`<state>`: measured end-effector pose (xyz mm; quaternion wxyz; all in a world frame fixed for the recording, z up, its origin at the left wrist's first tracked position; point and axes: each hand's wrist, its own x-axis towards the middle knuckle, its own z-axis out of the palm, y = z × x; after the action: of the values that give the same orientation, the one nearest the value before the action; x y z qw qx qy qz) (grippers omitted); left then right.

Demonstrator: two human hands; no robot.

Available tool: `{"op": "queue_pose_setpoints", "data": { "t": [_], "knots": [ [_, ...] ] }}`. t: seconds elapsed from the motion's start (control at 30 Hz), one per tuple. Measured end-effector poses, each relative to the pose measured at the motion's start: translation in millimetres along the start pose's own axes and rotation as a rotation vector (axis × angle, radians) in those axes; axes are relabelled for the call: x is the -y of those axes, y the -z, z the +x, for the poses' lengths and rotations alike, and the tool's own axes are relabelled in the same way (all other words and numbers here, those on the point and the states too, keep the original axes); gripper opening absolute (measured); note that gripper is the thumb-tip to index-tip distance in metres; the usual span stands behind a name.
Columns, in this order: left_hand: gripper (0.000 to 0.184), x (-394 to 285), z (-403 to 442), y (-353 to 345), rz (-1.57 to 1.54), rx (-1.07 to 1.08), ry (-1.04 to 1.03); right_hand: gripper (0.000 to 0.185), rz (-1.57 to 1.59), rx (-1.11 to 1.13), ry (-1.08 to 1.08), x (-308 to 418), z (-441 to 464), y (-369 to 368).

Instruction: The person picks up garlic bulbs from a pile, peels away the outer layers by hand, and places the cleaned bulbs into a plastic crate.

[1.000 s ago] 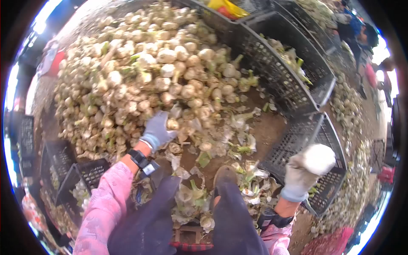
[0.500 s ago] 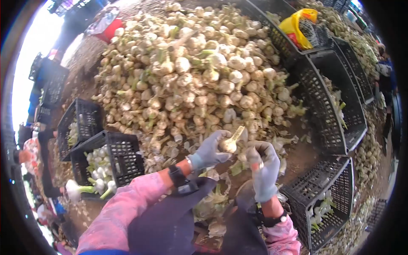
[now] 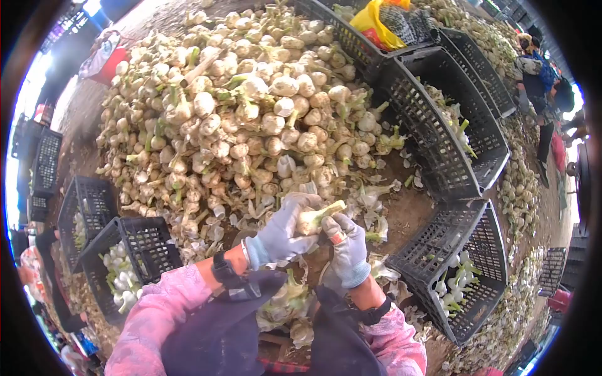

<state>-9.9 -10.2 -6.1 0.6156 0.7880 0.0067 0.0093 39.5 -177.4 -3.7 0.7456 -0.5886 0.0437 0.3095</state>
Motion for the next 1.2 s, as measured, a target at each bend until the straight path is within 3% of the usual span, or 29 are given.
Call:
{"op": "queue_pose_setpoints", "data": {
  "t": [0.1,0.13,0.17,0.23,0.27,0.3,0.33,0.37,0.43,0.5,0.57,0.6,0.73,0.83,0.93,1.03,1.13,1.2],
  "knots": [
    [0.061,-7,6,-5,-0.127,0.024,0.014,0.012,-0.011,0.023,0.02,2,0,10],
    [0.062,-12,0,-9,-0.451,0.036,0.171,0.01,-0.186,-0.007,0.154,5,-2,3],
    [0.065,-4,-2,-8,-0.215,0.028,0.063,0.014,-0.534,-0.04,0.303,17,-4,3],
    [0.074,-18,-1,-13,-0.497,0.01,0.285,0.028,-0.677,-0.172,0.587,-2,-7,7],
    [0.077,-21,3,-12,-0.714,0.045,0.406,0.029,-0.652,-0.067,0.456,-3,-7,15],
    [0.079,-22,4,-20,-0.832,-0.017,0.409,0.025,-0.537,-0.026,0.529,-17,2,21],
    [0.079,-36,7,-26,-0.888,0.056,0.38,0.021,-0.58,-0.038,0.579,-10,-1,24],
    [0.08,-45,9,-25,-0.918,0.093,0.359,0.017,-0.316,-0.008,0.443,-5,-7,19],
    [0.084,-42,11,-18,-0.718,0.094,0.374,0.022,-0.004,0.162,0.218,-22,4,23],
    [0.089,-48,13,-23,-0.44,-0.015,0.226,0.026,0.179,0.224,0.096,-11,-1,23],
    [0.092,-42,12,-31,-0.18,-0.123,0.186,0.027,-0.048,0.112,0.202,-3,-6,12],
    [0.089,-40,11,-31,-0.193,-0.109,0.153,0.027,-0.159,0.054,0.255,-2,-8,10],
    [0.075,-31,11,-28,-0.27,-0.053,0.057,0.026,-0.114,0.093,0.082,-6,-4,15],
    [0.071,-24,9,-27,-0.228,-0.05,0.048,0.028,-0.103,0.107,0.119,-1,-8,17],
    [0.06,-38,10,-27,0.086,-0.061,-0.034,0.03,-0.004,0.082,0.176,-1,-9,13],
    [0.057,-37,11,-27,0.176,-0.085,-0.034,0.03,0.068,0.082,0.116,9,-12,10],
    [0.055,-43,12,-30,-0.239,-0.063,0.101,0.029,-0.125,0.148,0.087,4,-7,20],
    [0.054,-51,12,-29,-0.346,-0.057,0.147,0.028,-0.02,0.186,0.14,11,-13,21]
  ]
}}
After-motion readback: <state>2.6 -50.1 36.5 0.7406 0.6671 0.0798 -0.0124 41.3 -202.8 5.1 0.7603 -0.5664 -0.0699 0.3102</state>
